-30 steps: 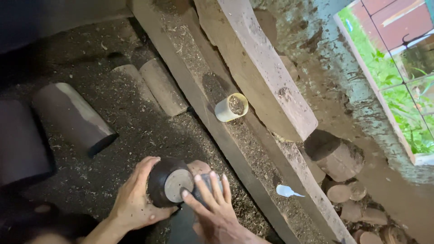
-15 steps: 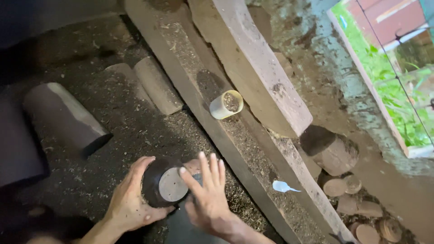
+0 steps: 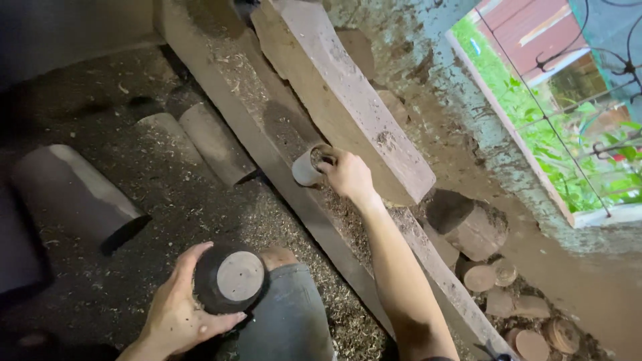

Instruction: Applying glue or liquid from a squeeze bottle to the base of dark, bottle-shaped craft objects in a workshop.

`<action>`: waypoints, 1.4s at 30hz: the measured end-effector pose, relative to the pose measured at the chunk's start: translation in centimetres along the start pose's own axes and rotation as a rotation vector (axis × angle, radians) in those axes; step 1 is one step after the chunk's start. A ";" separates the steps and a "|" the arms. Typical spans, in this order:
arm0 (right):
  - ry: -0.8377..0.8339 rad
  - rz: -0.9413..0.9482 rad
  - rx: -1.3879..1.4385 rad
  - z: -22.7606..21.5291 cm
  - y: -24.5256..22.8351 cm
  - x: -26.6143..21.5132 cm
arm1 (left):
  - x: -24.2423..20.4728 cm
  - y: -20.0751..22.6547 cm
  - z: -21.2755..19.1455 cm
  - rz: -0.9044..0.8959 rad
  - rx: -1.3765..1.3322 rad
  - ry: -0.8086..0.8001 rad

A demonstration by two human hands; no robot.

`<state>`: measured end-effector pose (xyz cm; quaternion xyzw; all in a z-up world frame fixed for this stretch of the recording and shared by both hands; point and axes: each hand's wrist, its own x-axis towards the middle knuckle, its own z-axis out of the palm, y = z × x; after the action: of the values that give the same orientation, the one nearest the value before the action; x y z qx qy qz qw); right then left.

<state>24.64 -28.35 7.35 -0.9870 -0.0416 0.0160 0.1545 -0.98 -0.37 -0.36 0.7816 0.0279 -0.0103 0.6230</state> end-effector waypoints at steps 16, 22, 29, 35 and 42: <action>0.124 -0.175 0.076 4.5 5.2 3.5 | -0.3 -1.1 0.1 0.083 0.000 0.032; 0.143 -0.194 0.305 0.5 -2.2 -6.9 | -0.2 -0.3 -0.5 -0.030 0.038 -0.019; -0.012 -0.684 0.494 2.8 -7.4 -17.8 | -0.1 0.1 -0.5 -0.024 0.059 -0.036; 0.009 -0.942 0.210 2.4 -6.2 -20.3 | -0.3 0.1 -0.4 0.040 0.027 0.011; -0.037 -0.849 -0.093 4.8 -5.0 -22.2 | -0.2 0.4 0.0 0.080 0.056 0.031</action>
<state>1.93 -24.08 4.68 -0.8876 -0.4479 -0.0330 0.1020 -1.13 -0.44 0.02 0.7993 0.0062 0.0260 0.6003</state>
